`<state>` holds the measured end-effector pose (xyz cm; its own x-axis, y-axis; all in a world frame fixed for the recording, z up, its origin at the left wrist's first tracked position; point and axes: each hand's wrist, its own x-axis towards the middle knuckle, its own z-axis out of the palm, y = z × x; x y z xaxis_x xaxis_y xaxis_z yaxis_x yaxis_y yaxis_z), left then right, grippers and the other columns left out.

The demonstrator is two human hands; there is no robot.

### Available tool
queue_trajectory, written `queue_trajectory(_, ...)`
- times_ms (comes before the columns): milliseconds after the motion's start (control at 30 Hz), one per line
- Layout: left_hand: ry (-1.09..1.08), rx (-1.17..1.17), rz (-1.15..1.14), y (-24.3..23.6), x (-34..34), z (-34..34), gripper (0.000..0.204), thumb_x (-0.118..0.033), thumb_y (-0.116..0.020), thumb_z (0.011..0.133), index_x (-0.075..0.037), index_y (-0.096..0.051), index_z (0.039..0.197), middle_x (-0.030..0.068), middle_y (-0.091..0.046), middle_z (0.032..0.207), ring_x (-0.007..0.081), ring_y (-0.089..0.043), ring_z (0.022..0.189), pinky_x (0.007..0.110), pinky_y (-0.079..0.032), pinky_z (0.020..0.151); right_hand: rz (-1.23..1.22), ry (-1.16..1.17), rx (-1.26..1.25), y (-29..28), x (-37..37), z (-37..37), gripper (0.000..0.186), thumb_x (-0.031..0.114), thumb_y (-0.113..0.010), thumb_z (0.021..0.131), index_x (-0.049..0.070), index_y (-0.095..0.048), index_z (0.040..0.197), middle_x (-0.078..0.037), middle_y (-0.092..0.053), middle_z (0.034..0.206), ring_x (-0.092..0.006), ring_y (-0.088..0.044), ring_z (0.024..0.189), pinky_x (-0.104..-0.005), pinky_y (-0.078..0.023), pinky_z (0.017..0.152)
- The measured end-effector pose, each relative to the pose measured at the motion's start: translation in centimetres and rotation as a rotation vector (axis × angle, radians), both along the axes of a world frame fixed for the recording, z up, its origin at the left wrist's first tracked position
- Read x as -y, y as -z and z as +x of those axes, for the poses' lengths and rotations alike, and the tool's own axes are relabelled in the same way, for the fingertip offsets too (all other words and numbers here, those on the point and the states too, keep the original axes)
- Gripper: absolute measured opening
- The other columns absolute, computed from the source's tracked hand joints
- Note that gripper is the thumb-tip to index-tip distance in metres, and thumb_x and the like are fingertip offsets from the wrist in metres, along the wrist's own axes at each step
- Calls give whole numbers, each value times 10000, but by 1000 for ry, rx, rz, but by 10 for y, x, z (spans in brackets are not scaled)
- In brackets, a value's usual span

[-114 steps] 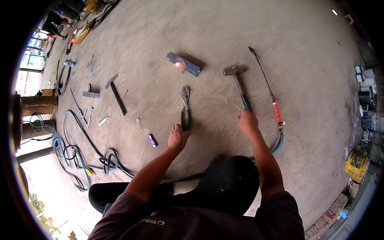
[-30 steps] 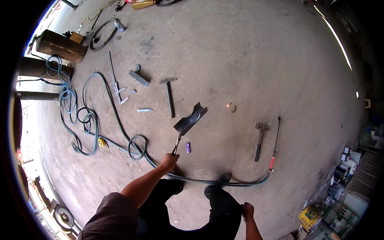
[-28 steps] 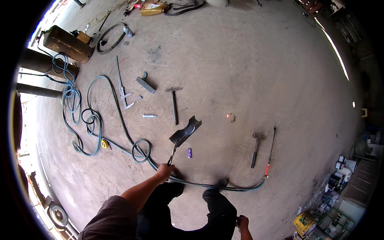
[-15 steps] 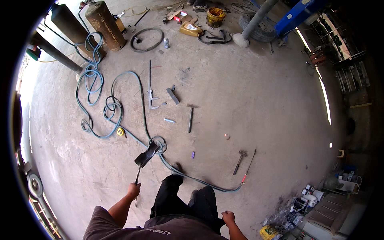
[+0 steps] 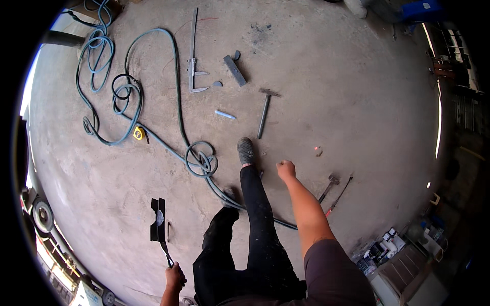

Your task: The person uses a welding torch to heat a metal piece on the floor, then stands to hammer a vehicle part on a lift. They return to the floor to continue heating the metal piece with the torch.

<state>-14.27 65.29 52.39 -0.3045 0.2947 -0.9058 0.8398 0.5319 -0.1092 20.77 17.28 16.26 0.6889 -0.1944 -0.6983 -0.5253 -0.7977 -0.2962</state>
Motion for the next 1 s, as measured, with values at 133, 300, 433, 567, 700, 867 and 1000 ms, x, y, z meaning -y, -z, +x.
queue_trajectory(133, -154, -131, -16, 56, 10, -67, 349, -391, -592, 1007, -108, -590, 804, 25, -521, 563, 239, -527, 425, 353, -429, 355, -116, -41, 203, 144, -77, 62, 454, 348, -738, 850, -58, -700, 1048, -282, -702, 1042, -420, -673, 1029, -467, -530, 907)
queue_trajectory(300, 51, -204, 60, 98, 42, -14, 402, -391, -521, 1034, -214, -463, 678, -44, -412, 531, 110, -378, 408, 285, -261, 340, -215, 106, 83, 229, -121, 124, 387, 232, -776, 780, -38, -641, 1022, -295, -689, 1065, -444, -665, 1056, -492, -537, 915)
queue_trajectory(433, -253, -198, -33, 99, 48, 30, 409, -383, -485, 1044, -231, -453, 665, -74, -375, 534, 96, -319, 410, 275, -215, 346, -247, 139, 151, 231, -121, 139, 326, 148, -686, 743, -36, -658, 1010, -306, -696, 1019, -455, -668, 1038, -468, -542, 908)
queue_trajectory(567, -371, -60, -14, 59, 50, 108, 449, -352, -446, 1066, -230, -375, 640, -70, -306, 527, 92, -283, 415, 275, -225, 355, -17, 638, 1, 177, -91, 150, 114, 43, -512, 817, -4, -614, 838, -143, -599, 651, -283, -590, 504, -399, -434, 445)
queue_trajectory(700, -224, 73, 4, -14, 50, 185, 463, -333, -468, 1066, -227, -343, 634, -64, -299, 509, 97, -287, 404, 293, -247, 360, 163, 802, -336, 10, -55, 172, 63, -47, -559, 704, 7, -549, 734, -84, -515, 606, -199, -457, 385, -354, -285, 344)
queue_trajectory(867, 57, 276, 64, -79, 51, 261, 469, -369, -517, 1049, -202, -391, 629, -41, -339, 516, 136, -335, 412, 335, -294, 383, 482, 861, -193, -240, 28, 111, 194, 54, -711, 800, 98, -525, 772, 5, -446, 564, -124, -433, 411, -312, -345, 366)
queue_trajectory(1000, 339, 366, 131, -108, 37, 306, 420, -425, -575, 1011, -111, -632, 738, 4, -522, 611, 171, -515, 558, 385, -424, 491, 390, 695, 92, -348, 91, 30, 161, 212, -701, 907, 55, -673, 923, -56, -565, 640, -185, -527, 513, -366, -416, 450)
